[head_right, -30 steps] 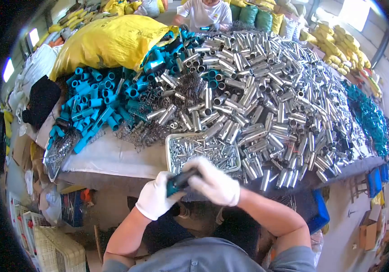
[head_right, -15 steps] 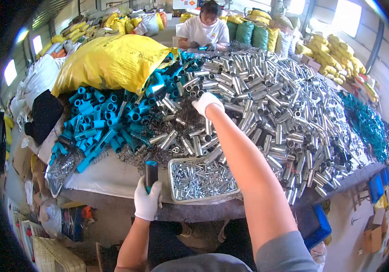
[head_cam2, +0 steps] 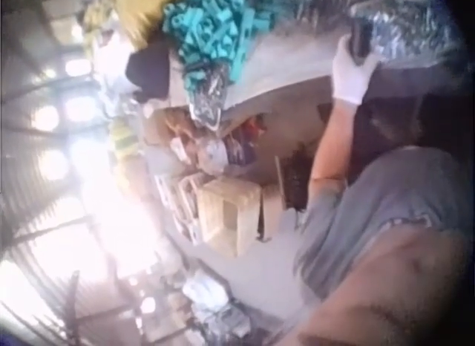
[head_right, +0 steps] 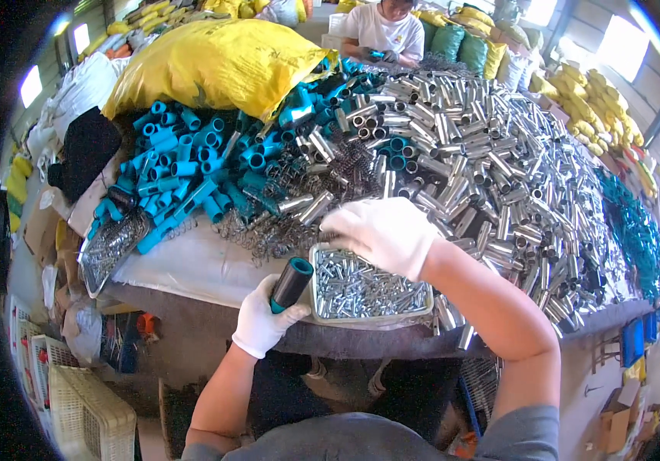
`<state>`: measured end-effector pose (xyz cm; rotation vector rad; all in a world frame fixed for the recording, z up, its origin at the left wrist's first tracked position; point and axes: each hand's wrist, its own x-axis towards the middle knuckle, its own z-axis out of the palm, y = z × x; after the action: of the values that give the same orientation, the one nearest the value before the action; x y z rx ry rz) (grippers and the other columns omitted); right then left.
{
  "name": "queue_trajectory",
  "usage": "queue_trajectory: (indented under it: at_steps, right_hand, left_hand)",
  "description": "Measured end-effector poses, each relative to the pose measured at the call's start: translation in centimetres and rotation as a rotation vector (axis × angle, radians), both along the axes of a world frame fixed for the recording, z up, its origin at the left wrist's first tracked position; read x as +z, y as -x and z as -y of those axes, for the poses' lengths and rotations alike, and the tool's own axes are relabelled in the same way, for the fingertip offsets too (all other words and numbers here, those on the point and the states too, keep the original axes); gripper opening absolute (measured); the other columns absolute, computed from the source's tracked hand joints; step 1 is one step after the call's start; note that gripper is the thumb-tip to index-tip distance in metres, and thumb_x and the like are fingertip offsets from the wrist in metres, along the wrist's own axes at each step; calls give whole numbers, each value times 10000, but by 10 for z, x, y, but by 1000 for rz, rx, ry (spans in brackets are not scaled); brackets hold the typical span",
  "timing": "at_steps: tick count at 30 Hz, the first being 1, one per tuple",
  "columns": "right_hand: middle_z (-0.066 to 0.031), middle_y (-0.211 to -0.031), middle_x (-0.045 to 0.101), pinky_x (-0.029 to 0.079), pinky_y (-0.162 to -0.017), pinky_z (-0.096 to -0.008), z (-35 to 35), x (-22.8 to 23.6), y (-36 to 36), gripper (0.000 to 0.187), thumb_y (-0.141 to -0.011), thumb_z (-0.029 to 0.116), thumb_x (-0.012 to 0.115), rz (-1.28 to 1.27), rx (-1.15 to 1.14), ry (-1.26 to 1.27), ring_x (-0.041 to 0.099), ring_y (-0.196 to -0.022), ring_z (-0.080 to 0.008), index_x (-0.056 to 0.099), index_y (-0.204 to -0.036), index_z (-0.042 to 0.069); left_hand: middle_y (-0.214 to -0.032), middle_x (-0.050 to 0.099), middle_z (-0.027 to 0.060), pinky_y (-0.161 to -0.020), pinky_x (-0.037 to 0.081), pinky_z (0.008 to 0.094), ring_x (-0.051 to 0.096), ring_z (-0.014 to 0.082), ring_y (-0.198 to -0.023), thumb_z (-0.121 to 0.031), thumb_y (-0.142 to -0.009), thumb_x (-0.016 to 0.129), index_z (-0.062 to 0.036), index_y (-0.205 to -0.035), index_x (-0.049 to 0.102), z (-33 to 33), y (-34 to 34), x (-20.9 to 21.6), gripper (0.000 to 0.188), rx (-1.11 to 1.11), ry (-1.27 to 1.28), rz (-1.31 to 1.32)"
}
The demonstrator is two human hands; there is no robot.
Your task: Assembling various hardware components, including metal tubes and plastic handles, at a manufacturing workstation.
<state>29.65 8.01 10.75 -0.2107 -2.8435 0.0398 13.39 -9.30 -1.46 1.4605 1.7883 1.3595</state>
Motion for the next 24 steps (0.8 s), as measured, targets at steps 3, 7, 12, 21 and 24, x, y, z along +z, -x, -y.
queue_trajectory:
  at_steps: [3,7,12,21,24]
  right_hand:
    - [-15,-705,533,478,-520,-337,8,-1,-6,227,-765,207,639,95,130,-181,599,-654,-207,599,-988,193]
    - [-57,-710,565,477,-510,-379,33,-4,3,153,-817,258,600,363,165,-70,614,-611,-253,512,-836,135]
    - [-160,-813,608,490,-718,-388,-6,-7,32,245,-936,294,451,257,364,740,605,-748,-303,535,-1046,92]
    - [-104,-1138,535,508,-812,-396,-141,-41,201,408,-854,83,486,56,-497,-309,565,-1026,-275,487,-1247,192]
    - [-106,-1060,558,517,-758,-421,-146,-32,200,342,-829,72,523,255,-453,-333,615,-942,-285,529,-1156,172]
  left_hand:
    - [-801,642,149,-685,492,377,641,315,-770,-527,-664,766,-56,-1059,566,3,0,8,646,-37,88,-49]
    - [-752,642,135,-579,499,406,636,347,-675,-529,-684,734,-144,-1042,573,15,-5,10,550,-42,51,-379]
    - [-799,644,159,-648,506,385,645,345,-743,-402,-732,748,-79,-1047,580,22,2,9,482,-47,2,-119]
    - [-552,523,30,-413,406,256,504,79,-431,-254,-768,737,-13,-896,545,7,14,-9,334,243,61,531]
    - [-543,511,10,-394,391,253,493,85,-421,-220,-789,715,-28,-866,522,4,21,-5,283,270,46,748]
